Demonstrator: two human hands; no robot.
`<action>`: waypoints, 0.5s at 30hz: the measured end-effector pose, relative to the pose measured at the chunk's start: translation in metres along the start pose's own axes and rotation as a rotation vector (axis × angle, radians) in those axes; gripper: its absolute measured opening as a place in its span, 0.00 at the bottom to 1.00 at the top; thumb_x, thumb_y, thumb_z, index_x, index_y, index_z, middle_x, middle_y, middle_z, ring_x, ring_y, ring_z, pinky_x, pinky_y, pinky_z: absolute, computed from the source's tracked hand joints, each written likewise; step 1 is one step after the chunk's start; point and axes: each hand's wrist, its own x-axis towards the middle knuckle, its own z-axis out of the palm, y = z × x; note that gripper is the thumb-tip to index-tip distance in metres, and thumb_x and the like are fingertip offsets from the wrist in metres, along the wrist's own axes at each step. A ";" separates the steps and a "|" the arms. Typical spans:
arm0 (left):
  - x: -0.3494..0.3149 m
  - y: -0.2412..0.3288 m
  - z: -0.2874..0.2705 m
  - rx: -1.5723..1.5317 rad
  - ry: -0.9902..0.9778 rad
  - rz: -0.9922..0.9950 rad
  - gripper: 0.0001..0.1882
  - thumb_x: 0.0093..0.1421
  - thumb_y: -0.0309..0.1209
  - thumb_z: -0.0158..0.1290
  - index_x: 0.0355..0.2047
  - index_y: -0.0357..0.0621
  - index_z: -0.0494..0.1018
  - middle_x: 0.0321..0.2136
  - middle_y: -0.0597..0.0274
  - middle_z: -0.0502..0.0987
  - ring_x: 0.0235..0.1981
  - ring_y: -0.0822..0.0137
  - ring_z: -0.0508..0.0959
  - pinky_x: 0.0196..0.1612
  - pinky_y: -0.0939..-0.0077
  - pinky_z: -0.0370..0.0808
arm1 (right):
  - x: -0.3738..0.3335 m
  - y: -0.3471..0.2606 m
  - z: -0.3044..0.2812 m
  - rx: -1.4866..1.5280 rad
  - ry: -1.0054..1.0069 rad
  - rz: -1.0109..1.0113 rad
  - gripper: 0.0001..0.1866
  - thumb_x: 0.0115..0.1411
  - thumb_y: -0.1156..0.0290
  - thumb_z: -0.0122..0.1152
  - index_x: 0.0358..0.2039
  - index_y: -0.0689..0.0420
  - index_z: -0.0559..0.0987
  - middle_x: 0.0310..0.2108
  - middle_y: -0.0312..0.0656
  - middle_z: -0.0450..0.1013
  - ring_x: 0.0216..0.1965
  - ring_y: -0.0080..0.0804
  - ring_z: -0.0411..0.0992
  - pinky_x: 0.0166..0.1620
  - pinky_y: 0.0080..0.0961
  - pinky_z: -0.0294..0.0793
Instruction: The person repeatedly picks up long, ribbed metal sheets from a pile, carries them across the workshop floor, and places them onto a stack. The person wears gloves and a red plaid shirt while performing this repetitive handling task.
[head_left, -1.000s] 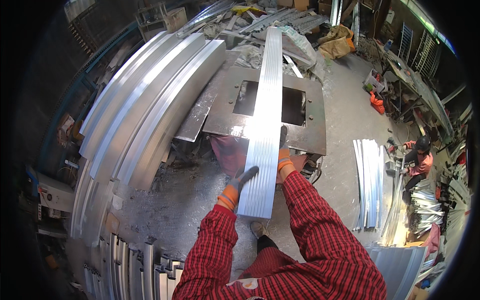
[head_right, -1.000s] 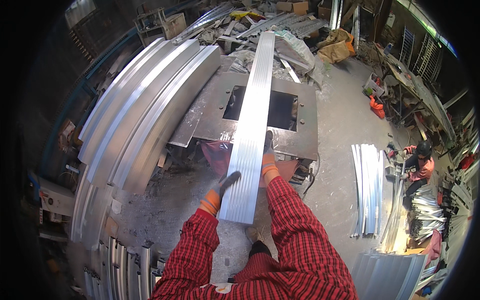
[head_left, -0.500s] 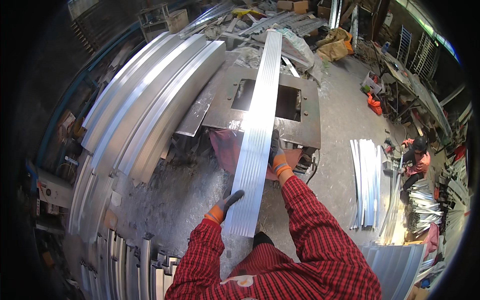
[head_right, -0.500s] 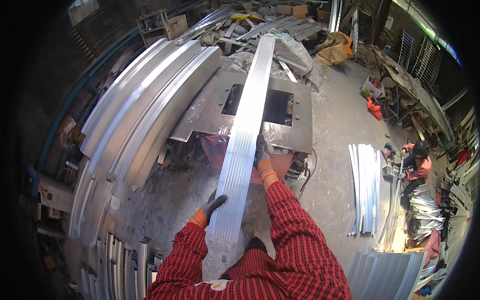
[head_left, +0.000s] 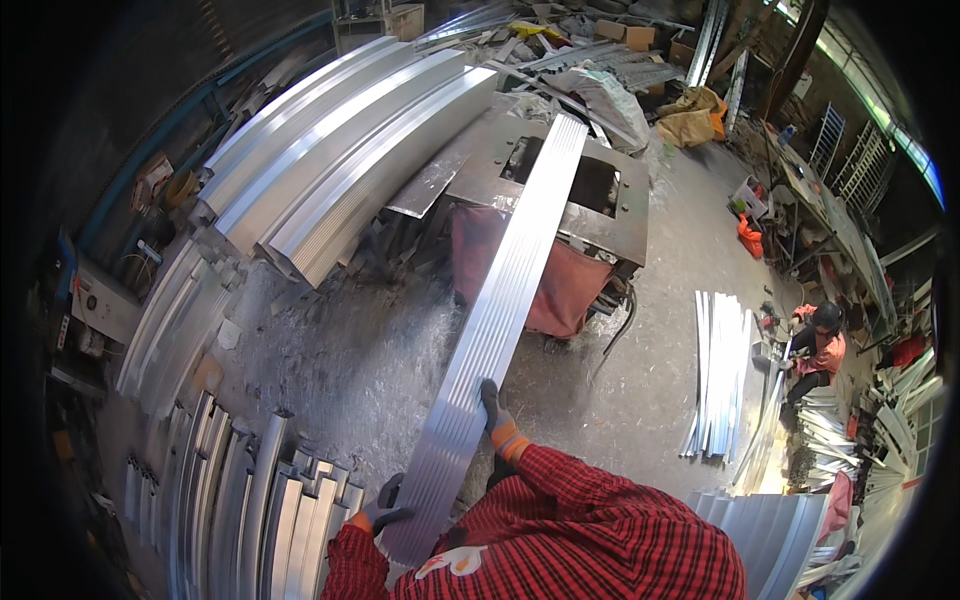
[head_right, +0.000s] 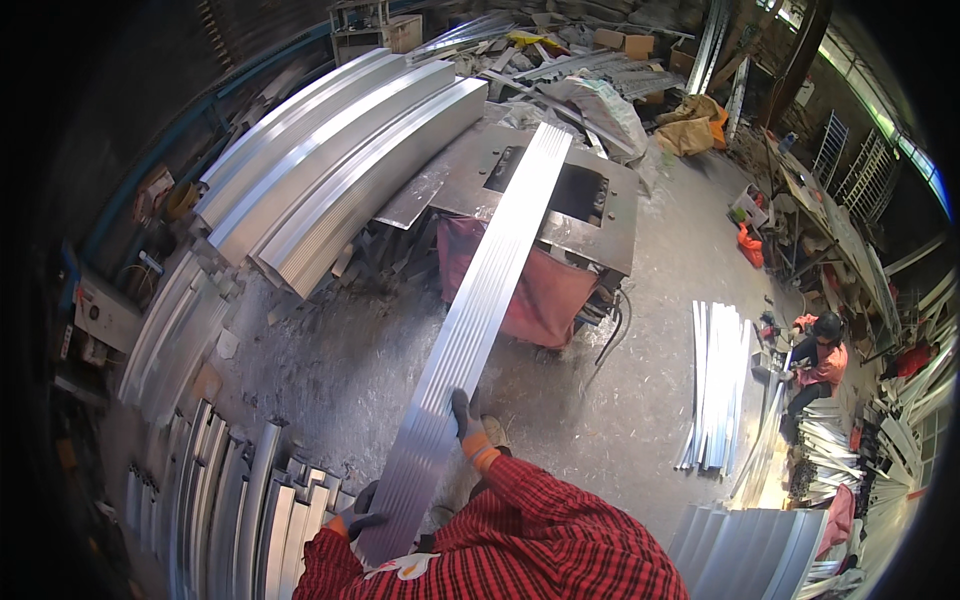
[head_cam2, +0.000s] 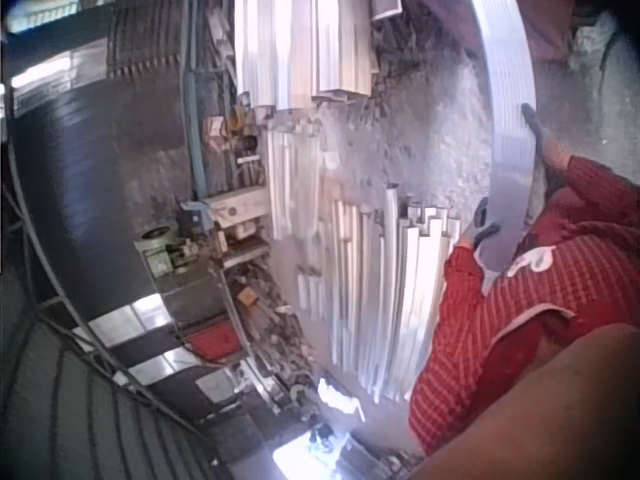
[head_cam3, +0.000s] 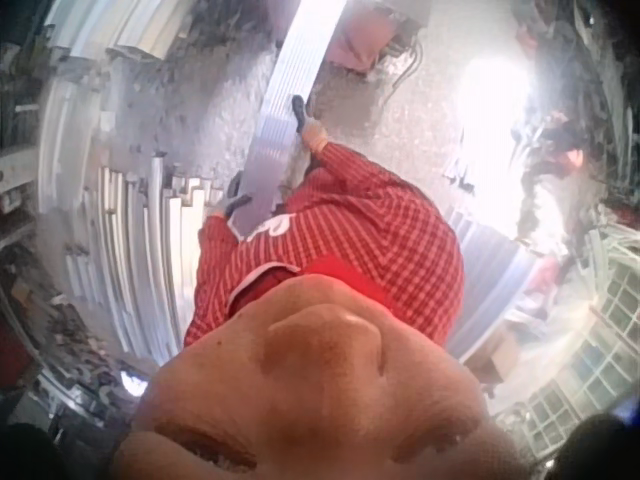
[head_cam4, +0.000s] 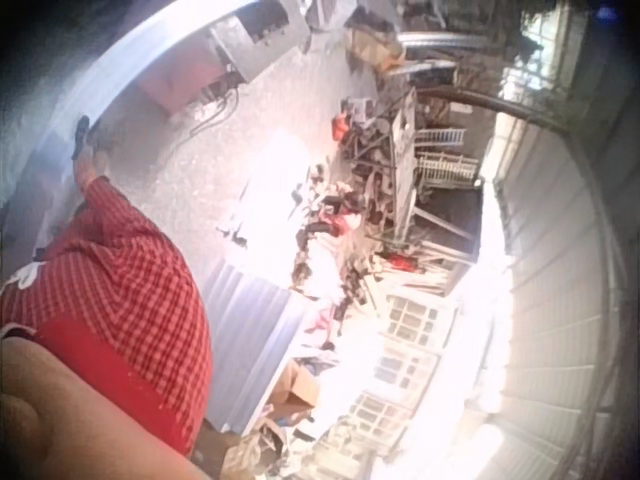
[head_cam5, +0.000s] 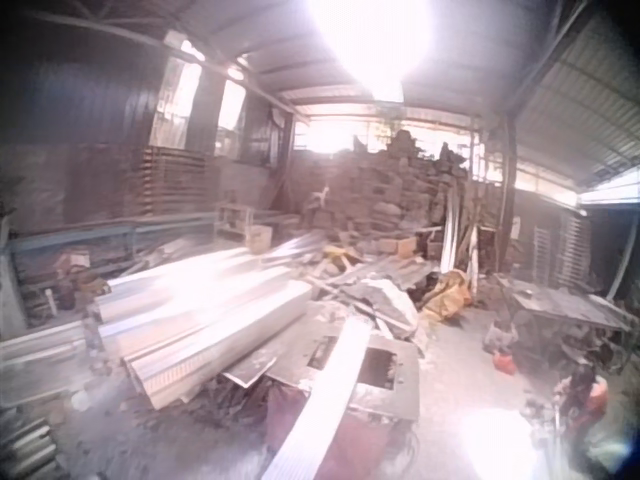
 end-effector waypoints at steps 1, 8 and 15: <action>0.001 -0.011 -0.004 0.014 -0.063 0.032 0.58 0.49 0.42 0.71 0.72 0.47 0.45 0.65 0.53 0.62 0.65 0.59 0.63 0.66 0.65 0.62 | -0.012 0.055 -0.012 -0.316 0.092 -0.204 0.27 0.75 0.57 0.40 0.67 0.62 0.62 0.68 0.44 0.59 0.67 0.36 0.57 0.69 0.26 0.54; -0.045 -0.071 -0.007 -0.032 0.057 -0.039 0.57 0.49 0.44 0.70 0.72 0.46 0.47 0.64 0.52 0.64 0.64 0.59 0.65 0.64 0.66 0.64 | -0.079 -0.075 0.043 0.230 0.029 0.184 0.28 0.73 0.51 0.44 0.62 0.60 0.68 0.58 0.44 0.69 0.57 0.34 0.69 0.60 0.28 0.68; 0.068 0.020 0.012 -0.030 0.077 0.023 0.56 0.50 0.46 0.70 0.71 0.45 0.50 0.62 0.51 0.66 0.62 0.59 0.68 0.63 0.68 0.66 | 0.049 -0.084 -0.018 0.883 0.037 0.576 0.41 0.62 0.35 0.55 0.62 0.56 0.69 0.51 0.42 0.74 0.45 0.33 0.76 0.50 0.28 0.78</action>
